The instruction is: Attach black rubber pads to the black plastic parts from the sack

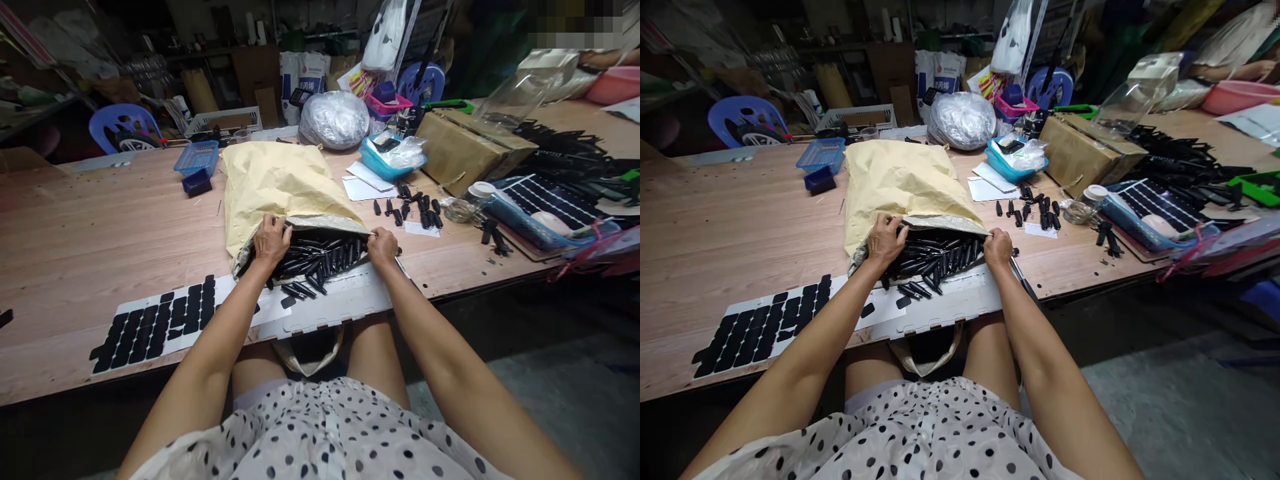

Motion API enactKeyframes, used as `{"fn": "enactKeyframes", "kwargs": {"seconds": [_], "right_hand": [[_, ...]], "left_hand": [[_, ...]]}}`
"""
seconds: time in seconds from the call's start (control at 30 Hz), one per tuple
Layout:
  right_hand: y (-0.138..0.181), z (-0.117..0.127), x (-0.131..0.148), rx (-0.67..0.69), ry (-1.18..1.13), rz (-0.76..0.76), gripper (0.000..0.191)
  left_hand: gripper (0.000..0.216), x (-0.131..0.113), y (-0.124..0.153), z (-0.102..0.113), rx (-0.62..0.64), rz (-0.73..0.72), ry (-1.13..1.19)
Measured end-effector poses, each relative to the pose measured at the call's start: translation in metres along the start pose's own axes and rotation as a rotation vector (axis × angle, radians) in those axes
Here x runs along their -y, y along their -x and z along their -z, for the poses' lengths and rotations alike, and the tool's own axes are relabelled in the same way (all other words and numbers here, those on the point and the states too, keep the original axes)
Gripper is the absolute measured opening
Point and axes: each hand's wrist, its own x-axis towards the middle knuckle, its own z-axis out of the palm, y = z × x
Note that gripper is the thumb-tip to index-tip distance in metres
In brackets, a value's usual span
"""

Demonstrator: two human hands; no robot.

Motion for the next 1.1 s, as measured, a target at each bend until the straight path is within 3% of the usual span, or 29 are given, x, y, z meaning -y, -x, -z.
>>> {"fn": "enactKeyframes", "kwargs": {"seconds": [0.13, 0.23, 0.33, 0.43, 0.6, 0.7, 0.83, 1.0, 1.1], "right_hand": [[0.017, -0.003, -0.009, -0.087, -0.012, 0.099, 0.048], [0.046, -0.002, -0.011, -0.191, 0.026, 0.282, 0.051], [0.068, -0.005, 0.001, -0.095, 0.037, 0.527, 0.043], [0.067, -0.008, 0.018, 0.032, 0.066, 0.575, 0.043], [0.046, -0.007, 0.034, 0.158, 0.249, 0.256, 0.054], [0.052, -0.007, 0.039, 0.229, 0.261, 0.191, 0.059], [0.079, -0.014, 0.044, 0.197, 0.197, 0.258, 0.06], [0.105, -0.027, 0.051, 0.085, 0.178, 0.341, 0.057], [0.111, -0.036, 0.054, 0.032, 0.168, 0.365, 0.055]], "left_hand": [[0.046, -0.004, 0.053, -0.01, -0.027, -0.137, 0.1], [0.058, -0.008, 0.109, -0.014, 0.056, -0.287, 0.124], [0.074, -0.011, 0.141, -0.018, 0.168, -0.416, 0.128], [0.081, -0.01, 0.141, -0.024, 0.221, -0.415, 0.114], [0.076, -0.007, 0.122, -0.031, 0.265, -0.391, 0.104], [0.067, -0.007, 0.123, -0.03, 0.275, -0.405, 0.104], [0.06, -0.005, 0.132, -0.026, 0.286, -0.401, 0.106], [0.083, 0.0, 0.139, -0.025, 0.277, -0.393, 0.122], [0.085, -0.002, 0.138, -0.026, 0.291, -0.4, 0.102]]}}
